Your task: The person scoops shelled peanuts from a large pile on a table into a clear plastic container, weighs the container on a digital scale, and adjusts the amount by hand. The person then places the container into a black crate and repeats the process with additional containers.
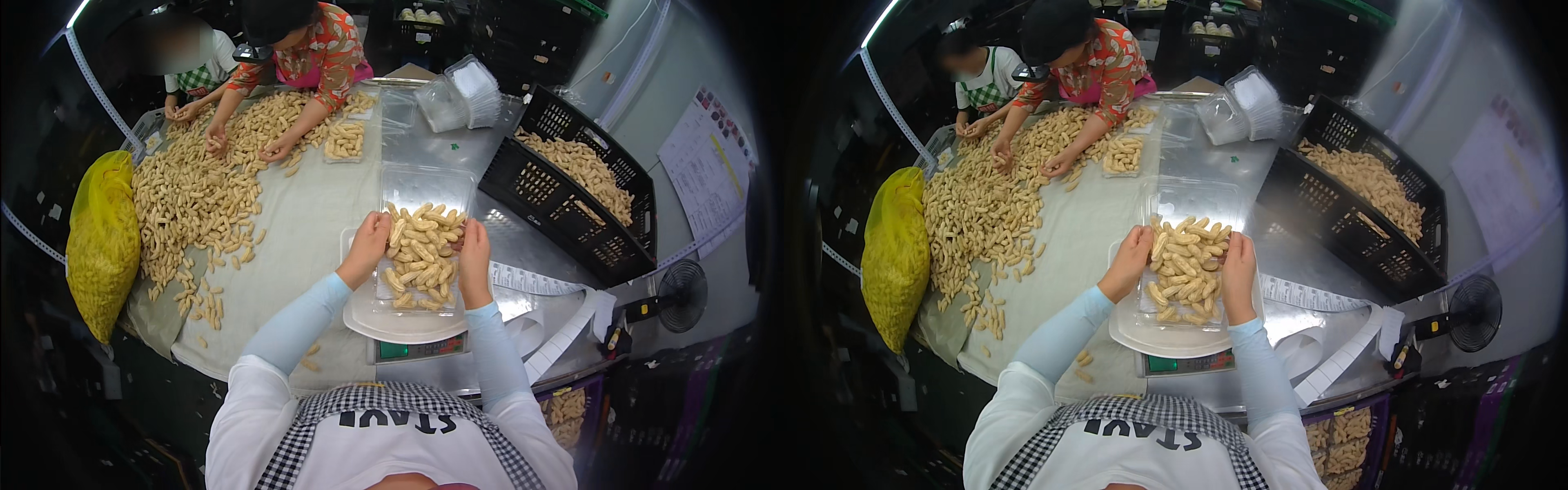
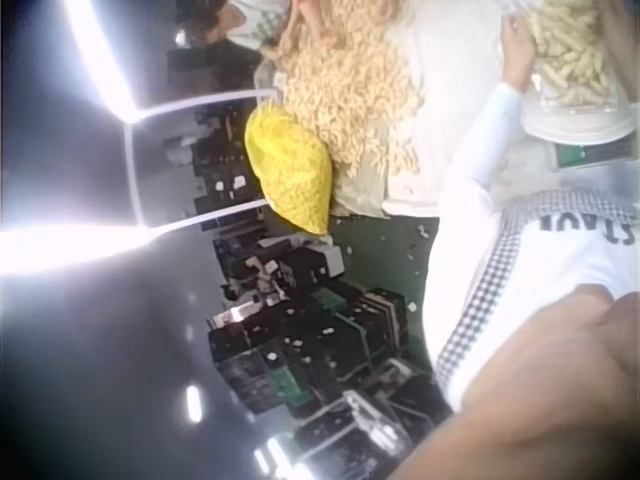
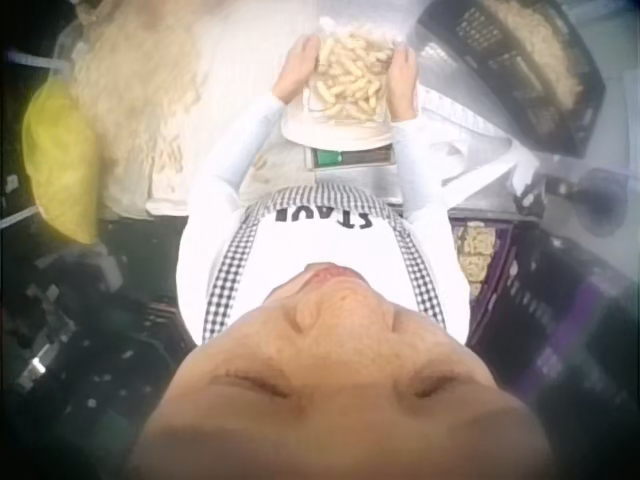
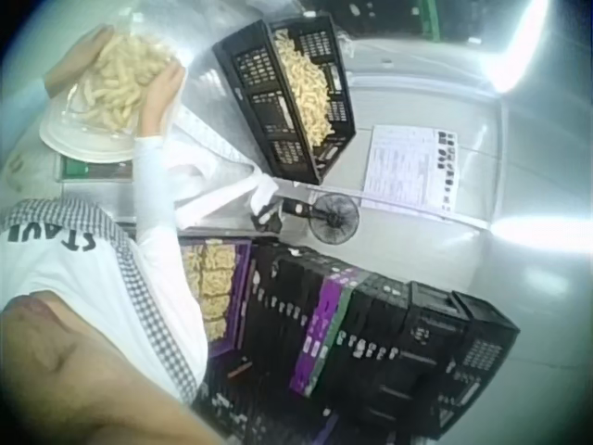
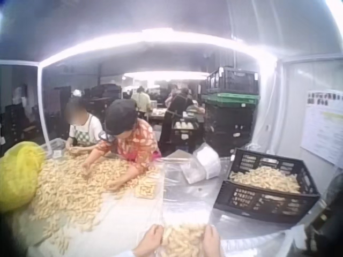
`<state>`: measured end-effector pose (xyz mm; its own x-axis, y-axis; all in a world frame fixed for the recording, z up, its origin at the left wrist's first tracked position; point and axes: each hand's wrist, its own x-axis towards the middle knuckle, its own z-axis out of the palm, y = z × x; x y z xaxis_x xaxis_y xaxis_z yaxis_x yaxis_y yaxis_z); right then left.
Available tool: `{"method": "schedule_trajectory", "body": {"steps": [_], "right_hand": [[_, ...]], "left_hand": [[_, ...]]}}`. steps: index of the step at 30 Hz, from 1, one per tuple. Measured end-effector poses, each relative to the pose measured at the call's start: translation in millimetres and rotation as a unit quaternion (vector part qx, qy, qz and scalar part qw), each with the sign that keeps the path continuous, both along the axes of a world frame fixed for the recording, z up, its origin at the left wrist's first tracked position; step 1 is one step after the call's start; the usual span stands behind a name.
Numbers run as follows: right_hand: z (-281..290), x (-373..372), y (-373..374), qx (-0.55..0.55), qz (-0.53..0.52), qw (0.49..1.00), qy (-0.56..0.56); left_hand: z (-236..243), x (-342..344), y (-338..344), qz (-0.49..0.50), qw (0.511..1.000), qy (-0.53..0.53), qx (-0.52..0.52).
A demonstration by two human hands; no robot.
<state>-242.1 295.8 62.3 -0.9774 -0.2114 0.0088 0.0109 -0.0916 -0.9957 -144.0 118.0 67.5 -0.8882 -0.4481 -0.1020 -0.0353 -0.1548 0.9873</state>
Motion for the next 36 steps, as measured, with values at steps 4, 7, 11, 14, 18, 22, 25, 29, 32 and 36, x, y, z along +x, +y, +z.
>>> {"method": "schedule_trajectory", "body": {"steps": [4,7,11,14,18,22,25,29,32,36], "right_hand": [[0.8,9.2,-5.9,0.025,-0.05,0.996,0.072],[13.9,13.4,-8.5,0.027,-0.042,0.996,0.079],[22.9,15.2,-9.2,-0.008,-0.041,0.994,0.097],[30.3,28.9,-12.7,-0.046,-0.057,0.994,0.078],[22.3,18.4,-16.0,-0.015,-0.056,0.994,0.092],[23.8,28.5,-13.4,-0.025,-0.049,0.991,0.125],[24.6,26.2,-14.1,-0.022,-0.048,0.992,0.112],[24.4,23.3,-17.4,-0.026,-0.037,0.996,0.082],[23.3,17.4,-21.6,-0.029,-0.032,0.996,0.083],[4.7,17.9,-17.7,0.03,-0.019,0.994,0.103]], "left_hand": [[23.2,2.0,8.4,0.023,0.996,-0.046,0.068],[23.7,8.4,16.8,0.055,0.998,-0.025,0.034],[34.8,0.1,17.9,0.077,0.994,0.024,-0.074],[30.1,14.1,28.8,0.11,0.989,0.047,-0.082],[28.8,-1.6,18.8,0.115,0.99,0.058,-0.052],[34.0,15.4,32.7,0.141,0.985,0.09,-0.04],[28.9,6.0,21.5,0.121,0.988,0.086,-0.05],[28.2,13.5,29.2,0.131,0.985,0.105,-0.023],[23.2,6.6,22.7,0.128,0.987,0.088,-0.033],[18.3,-2.5,14.4,0.112,0.991,0.049,-0.054]]}}
